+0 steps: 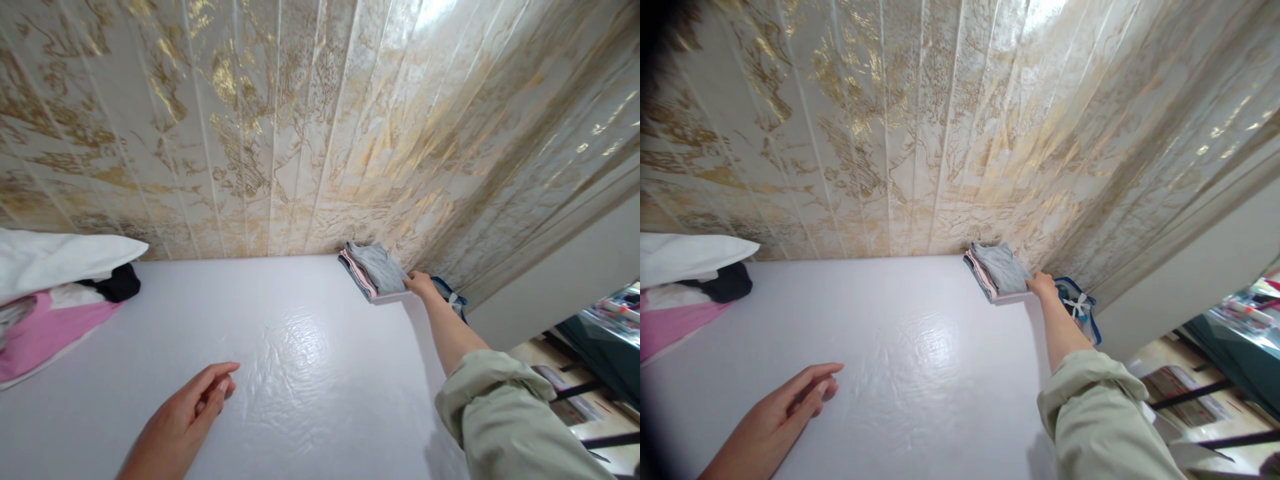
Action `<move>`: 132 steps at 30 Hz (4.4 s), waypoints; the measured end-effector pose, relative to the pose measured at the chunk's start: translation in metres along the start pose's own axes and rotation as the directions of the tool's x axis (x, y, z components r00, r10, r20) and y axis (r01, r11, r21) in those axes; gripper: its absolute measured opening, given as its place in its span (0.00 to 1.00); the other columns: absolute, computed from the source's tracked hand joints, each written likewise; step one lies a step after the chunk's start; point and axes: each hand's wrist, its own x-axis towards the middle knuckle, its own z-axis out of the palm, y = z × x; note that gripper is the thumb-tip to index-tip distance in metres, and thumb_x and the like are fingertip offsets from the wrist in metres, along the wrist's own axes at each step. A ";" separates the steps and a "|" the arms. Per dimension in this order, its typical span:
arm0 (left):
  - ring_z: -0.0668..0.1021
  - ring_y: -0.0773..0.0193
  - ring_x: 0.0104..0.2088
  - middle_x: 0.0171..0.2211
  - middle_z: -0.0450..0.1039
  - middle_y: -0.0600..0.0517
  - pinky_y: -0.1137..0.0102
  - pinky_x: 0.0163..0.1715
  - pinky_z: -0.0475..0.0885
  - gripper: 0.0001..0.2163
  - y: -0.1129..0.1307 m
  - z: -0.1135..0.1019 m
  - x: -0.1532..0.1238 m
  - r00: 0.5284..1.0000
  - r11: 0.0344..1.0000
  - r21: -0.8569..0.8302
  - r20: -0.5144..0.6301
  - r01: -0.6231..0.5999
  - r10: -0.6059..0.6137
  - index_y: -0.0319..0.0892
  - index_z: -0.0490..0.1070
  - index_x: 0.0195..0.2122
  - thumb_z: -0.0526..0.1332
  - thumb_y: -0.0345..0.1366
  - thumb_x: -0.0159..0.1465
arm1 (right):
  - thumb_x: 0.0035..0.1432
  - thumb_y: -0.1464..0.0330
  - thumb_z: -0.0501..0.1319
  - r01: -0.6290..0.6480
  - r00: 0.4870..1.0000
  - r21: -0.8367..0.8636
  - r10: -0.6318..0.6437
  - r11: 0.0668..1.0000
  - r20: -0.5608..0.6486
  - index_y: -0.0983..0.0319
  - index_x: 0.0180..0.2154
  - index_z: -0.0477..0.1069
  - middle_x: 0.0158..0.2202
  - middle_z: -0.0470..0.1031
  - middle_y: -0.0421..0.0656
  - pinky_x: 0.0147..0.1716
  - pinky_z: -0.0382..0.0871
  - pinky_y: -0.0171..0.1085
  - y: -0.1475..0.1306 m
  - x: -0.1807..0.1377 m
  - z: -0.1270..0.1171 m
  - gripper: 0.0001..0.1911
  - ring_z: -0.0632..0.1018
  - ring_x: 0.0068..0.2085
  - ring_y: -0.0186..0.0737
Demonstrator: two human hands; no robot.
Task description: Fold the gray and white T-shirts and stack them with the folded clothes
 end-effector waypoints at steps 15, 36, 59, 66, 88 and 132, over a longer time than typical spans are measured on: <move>0.81 0.59 0.37 0.36 0.79 0.51 0.68 0.37 0.76 0.22 0.003 0.001 -0.001 0.999 1.000 -0.012 0.041 -0.008 0.009 0.48 0.72 0.49 0.51 0.55 0.64 | 0.63 0.68 0.50 0.260 0.956 -0.164 -0.277 0.952 -0.093 0.66 0.46 0.73 0.46 0.73 0.56 0.41 0.69 0.42 -0.128 -0.048 0.020 0.17 0.75 0.47 0.52; 0.81 0.59 0.37 0.35 0.80 0.52 0.69 0.36 0.76 0.19 0.008 -0.002 -0.002 0.999 1.000 0.007 0.045 -0.004 0.003 0.49 0.75 0.44 0.52 0.53 0.63 | 0.68 0.62 0.44 0.277 0.961 -0.029 -0.277 0.961 -0.014 0.63 0.62 0.61 0.61 0.65 0.52 0.58 0.57 0.44 -0.100 -0.029 0.010 0.26 0.67 0.60 0.47; 0.81 0.59 0.37 0.35 0.80 0.53 0.69 0.37 0.75 0.19 0.008 -0.002 -0.002 0.998 0.999 0.036 0.055 -0.013 0.011 0.50 0.74 0.44 0.51 0.53 0.64 | 0.65 0.50 0.41 -0.008 0.999 -0.015 0.008 1.000 0.049 0.64 0.61 0.61 0.62 0.62 0.57 0.58 0.56 0.56 -0.043 -0.021 0.034 0.34 0.63 0.63 0.55; 0.80 0.60 0.35 0.34 0.79 0.54 0.69 0.36 0.74 0.17 0.018 -0.003 -0.003 0.999 0.999 0.024 0.033 -0.027 0.027 0.49 0.75 0.43 0.51 0.49 0.64 | 0.66 0.52 0.42 0.088 0.996 -0.034 -0.088 0.996 0.006 0.62 0.62 0.61 0.64 0.61 0.52 0.60 0.55 0.49 -0.069 -0.031 0.029 0.31 0.62 0.64 0.49; 0.78 0.64 0.38 0.38 0.80 0.55 0.72 0.39 0.70 0.14 0.043 -0.013 -0.023 0.995 0.994 0.056 -0.033 -0.091 0.093 0.48 0.76 0.43 0.53 0.32 0.63 | 0.64 0.58 0.50 0.862 0.408 0.381 -0.903 0.334 -0.132 0.52 0.61 0.62 0.61 0.66 0.46 0.59 0.63 0.54 -0.224 -0.298 0.058 0.25 0.67 0.61 0.50; 0.78 0.62 0.40 0.37 0.78 0.50 0.69 0.44 0.70 0.15 0.126 -0.068 -0.023 0.891 0.885 0.118 -0.006 -0.450 0.453 0.42 0.74 0.28 0.51 0.39 0.67 | 0.62 0.47 0.47 0.082 0.873 0.984 -0.487 0.160 0.007 0.58 0.51 0.69 0.55 0.69 0.52 0.48 0.71 0.47 -0.212 -0.261 0.048 0.28 0.76 0.50 0.47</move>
